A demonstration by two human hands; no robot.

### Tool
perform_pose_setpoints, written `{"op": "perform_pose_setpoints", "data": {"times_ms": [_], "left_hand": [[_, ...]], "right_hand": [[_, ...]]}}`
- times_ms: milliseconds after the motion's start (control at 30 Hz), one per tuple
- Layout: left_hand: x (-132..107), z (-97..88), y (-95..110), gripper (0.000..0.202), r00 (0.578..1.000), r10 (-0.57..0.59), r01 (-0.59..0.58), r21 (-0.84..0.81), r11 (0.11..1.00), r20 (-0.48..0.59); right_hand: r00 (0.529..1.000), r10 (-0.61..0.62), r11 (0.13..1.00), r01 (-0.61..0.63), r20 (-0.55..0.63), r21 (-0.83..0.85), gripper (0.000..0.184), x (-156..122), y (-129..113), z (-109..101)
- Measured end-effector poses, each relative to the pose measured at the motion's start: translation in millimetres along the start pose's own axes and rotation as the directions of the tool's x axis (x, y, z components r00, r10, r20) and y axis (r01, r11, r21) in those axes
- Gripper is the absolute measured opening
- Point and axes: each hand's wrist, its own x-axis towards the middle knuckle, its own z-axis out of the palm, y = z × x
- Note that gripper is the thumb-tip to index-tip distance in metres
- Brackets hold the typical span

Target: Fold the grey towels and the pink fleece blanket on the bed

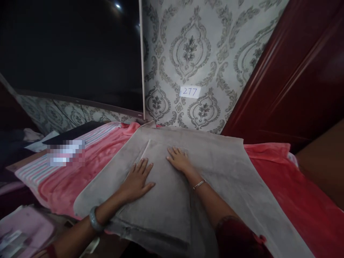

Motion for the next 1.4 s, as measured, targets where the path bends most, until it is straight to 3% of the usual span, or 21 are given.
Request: {"op": "perform_pose_setpoints", "data": {"times_ms": [133, 267, 433, 600, 767, 967, 1067, 1133, 1233, 1300, 1400], "left_hand": [[-2.7, -1.9, 1.5, 0.080, 1.000, -0.004, 0.004, -0.024, 1.000, 0.014], [-5.6, -0.2, -1.0, 0.083, 1.000, 0.023, -0.024, -0.060, 0.998, -0.011], [-6.1, 0.3, -1.1, 0.085, 0.999, 0.046, -0.044, -0.099, 0.994, 0.019], [-13.7, -4.4, 2.2, 0.086, 0.997, 0.062, -0.057, -0.105, 0.993, 0.049], [-60.6, -8.8, 6.4, 0.089, 0.989, 0.137, -0.130, -0.107, 0.986, 0.062], [-135.1, 17.8, 9.3, 0.086, 0.982, 0.122, -0.118, 0.034, 0.992, -0.142], [-156.1, 23.0, -0.7, 0.072, 0.973, 0.132, -0.142, -0.041, 0.989, -0.188], [-159.0, 18.4, -11.7, 0.058, 0.970, 0.055, -0.099, -0.180, 0.979, -0.237], [-145.1, 2.9, -27.2, 0.047, 0.941, -0.214, 0.100, -0.390, 0.915, -0.261], [-128.0, -9.3, -31.4, 0.051, 0.932, -0.326, 0.224, -0.452, 0.863, -0.161], [-103.6, -24.3, -25.3, 0.064, 0.917, -0.399, 0.370, -0.397, 0.840, 0.011]], "right_hand": [[0.982, -0.147, 0.989, 0.148, -0.122, 0.001, 0.059, 30.3, -32.5, -19.3], [0.954, -0.284, 0.956, 0.289, -0.091, 0.044, 0.057, 65.4, -64.1, -6.9], [0.955, -0.294, 0.951, 0.296, -0.035, 0.087, 0.059, 82.7, -63.0, 20.9], [0.951, -0.302, 0.948, 0.306, -0.062, 0.082, 0.059, 84.4, -55.7, 25.0], [0.948, -0.306, 0.946, 0.313, -0.086, 0.082, 0.059, 85.6, -54.9, 26.5], [0.947, -0.306, 0.946, 0.314, -0.097, 0.082, 0.058, 84.1, -57.5, 26.9], [0.957, -0.274, 0.954, 0.284, -0.099, 0.101, 0.059, 82.1, -59.3, 21.7], [0.966, -0.240, 0.962, 0.251, -0.100, 0.111, 0.059, 81.8, -56.6, 15.6], [0.983, -0.155, 0.981, 0.165, -0.097, 0.106, 0.055, 84.0, -44.7, 4.4], [0.992, -0.098, 0.989, 0.107, -0.085, 0.105, 0.053, 86.5, -34.4, -2.8], [0.996, -0.069, 0.990, 0.075, -0.056, 0.118, 0.052, 90.2, -23.4, -12.1]]}}
